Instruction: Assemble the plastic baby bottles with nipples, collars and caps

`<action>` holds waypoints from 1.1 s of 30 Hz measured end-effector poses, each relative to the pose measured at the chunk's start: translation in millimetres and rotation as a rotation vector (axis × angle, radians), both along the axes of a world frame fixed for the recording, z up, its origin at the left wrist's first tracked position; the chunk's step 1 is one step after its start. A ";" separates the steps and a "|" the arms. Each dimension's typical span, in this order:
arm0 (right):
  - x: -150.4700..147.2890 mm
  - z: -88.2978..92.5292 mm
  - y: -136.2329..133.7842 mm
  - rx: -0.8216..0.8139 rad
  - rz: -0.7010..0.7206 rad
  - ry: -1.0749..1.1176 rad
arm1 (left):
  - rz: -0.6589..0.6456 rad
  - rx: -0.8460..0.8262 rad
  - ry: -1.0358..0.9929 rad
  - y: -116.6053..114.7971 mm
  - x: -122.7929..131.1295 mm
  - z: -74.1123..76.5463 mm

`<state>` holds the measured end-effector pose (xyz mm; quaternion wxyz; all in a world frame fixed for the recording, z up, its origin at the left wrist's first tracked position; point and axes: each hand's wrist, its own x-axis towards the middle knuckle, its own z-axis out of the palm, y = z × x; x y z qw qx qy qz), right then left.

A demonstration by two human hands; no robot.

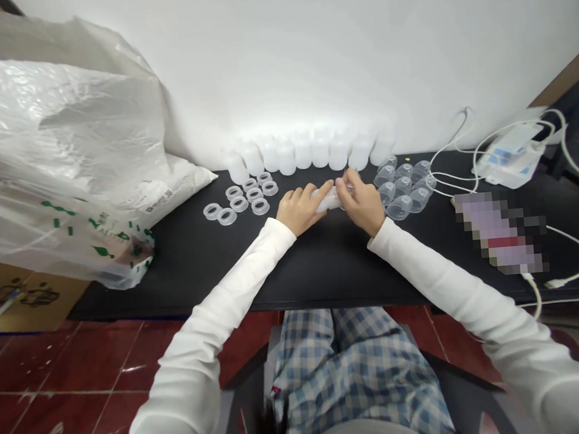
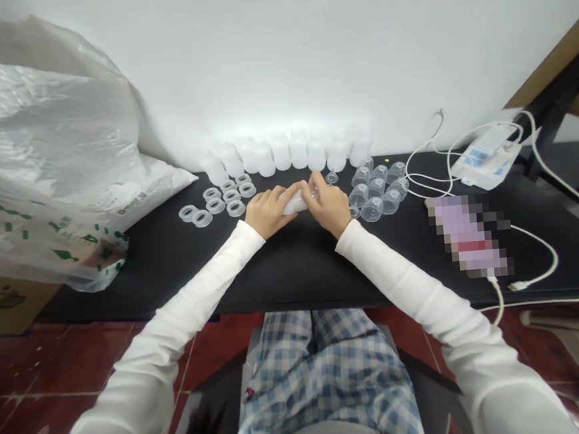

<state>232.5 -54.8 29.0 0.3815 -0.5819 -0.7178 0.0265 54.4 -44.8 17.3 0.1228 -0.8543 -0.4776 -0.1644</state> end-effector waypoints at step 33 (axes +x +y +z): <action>-0.2 -39.9 14.5 0.242 0.291 -0.387 | 0.865 -0.019 -0.824 79.8 -137.6 1.5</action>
